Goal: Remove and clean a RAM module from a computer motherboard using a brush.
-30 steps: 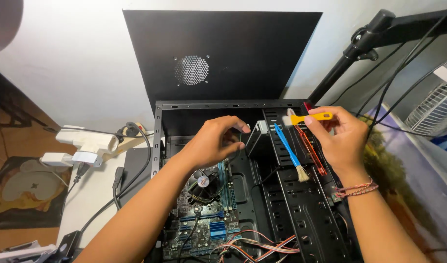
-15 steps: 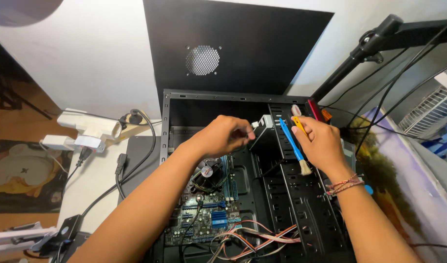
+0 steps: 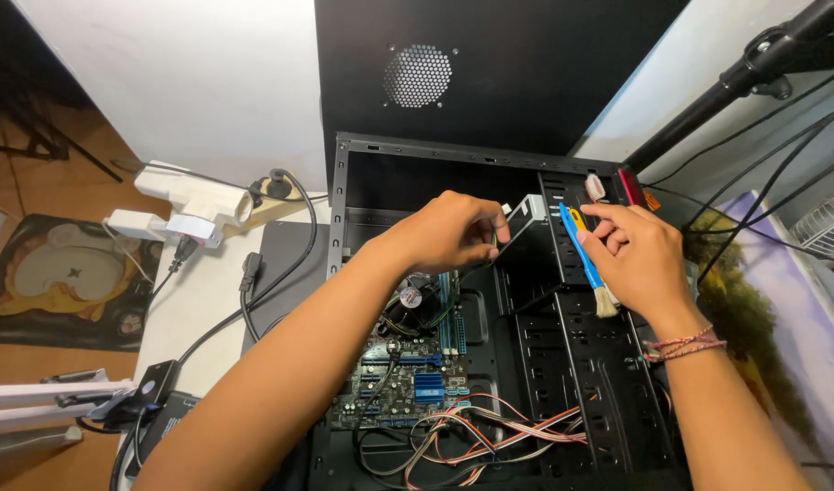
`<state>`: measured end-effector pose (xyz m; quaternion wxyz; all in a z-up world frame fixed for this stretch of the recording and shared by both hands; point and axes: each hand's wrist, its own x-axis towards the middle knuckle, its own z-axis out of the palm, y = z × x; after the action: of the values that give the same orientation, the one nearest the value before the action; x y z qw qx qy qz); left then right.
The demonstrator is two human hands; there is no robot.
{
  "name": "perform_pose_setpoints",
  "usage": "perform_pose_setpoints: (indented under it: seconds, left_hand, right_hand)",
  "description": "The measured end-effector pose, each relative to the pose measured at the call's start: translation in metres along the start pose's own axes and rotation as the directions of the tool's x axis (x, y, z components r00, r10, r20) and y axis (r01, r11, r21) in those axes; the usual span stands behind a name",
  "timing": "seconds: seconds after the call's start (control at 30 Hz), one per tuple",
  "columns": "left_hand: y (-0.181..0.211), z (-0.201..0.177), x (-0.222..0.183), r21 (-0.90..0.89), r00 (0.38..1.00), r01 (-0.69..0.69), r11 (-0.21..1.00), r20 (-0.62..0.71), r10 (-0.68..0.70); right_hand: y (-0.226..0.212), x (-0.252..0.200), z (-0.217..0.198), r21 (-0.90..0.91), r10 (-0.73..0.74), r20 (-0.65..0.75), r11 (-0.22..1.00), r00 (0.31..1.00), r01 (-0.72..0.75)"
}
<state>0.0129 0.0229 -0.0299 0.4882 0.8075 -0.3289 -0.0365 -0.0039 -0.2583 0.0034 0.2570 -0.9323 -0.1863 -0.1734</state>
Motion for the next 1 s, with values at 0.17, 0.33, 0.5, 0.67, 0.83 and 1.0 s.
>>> perform_pose_setpoints:
  seconds: [0.17, 0.33, 0.5, 0.67, 0.83, 1.0]
  left_hand:
    - [-0.004, 0.001, -0.002, -0.02, 0.995, 0.076, 0.997, 0.065, -0.074]
    - [0.01, -0.01, -0.007, 0.174, 0.969, 0.205, 0.963, 0.104, -0.224]
    - [0.03, -0.025, -0.013, 0.496, 0.914, 0.319, 0.807, 0.064, -0.401]
    - [0.027, -0.033, -0.019, 0.654, 0.905, 0.32, 0.685, 0.003, -0.425]
    - [-0.026, -0.023, -0.029, 0.807, 0.858, 0.286, 0.517, 0.025, -0.513]
    - [-0.048, -0.007, -0.036, 0.775, 0.851, 0.288, 0.563, 0.062, -0.521]
  right_hand:
    - [-0.012, 0.0, -0.004, -0.031, -0.04, -0.046, 0.999, 0.998, 0.039]
    - [-0.029, -0.002, -0.005, -0.027, -0.101, -0.116, 0.995, 0.988, 0.098]
    - [-0.046, -0.003, -0.006, -0.121, -0.367, -0.117, 0.928, 0.923, 0.353]
    - [-0.066, -0.005, 0.005, -0.021, -0.385, 0.016, 0.923, 0.923, 0.385]
    - [-0.087, 0.002, 0.031, 0.039, -0.443, 0.25, 0.893, 0.861, 0.449]
    - [-0.08, 0.011, 0.079, 0.134, -0.578, 0.414, 0.803, 0.704, 0.581]
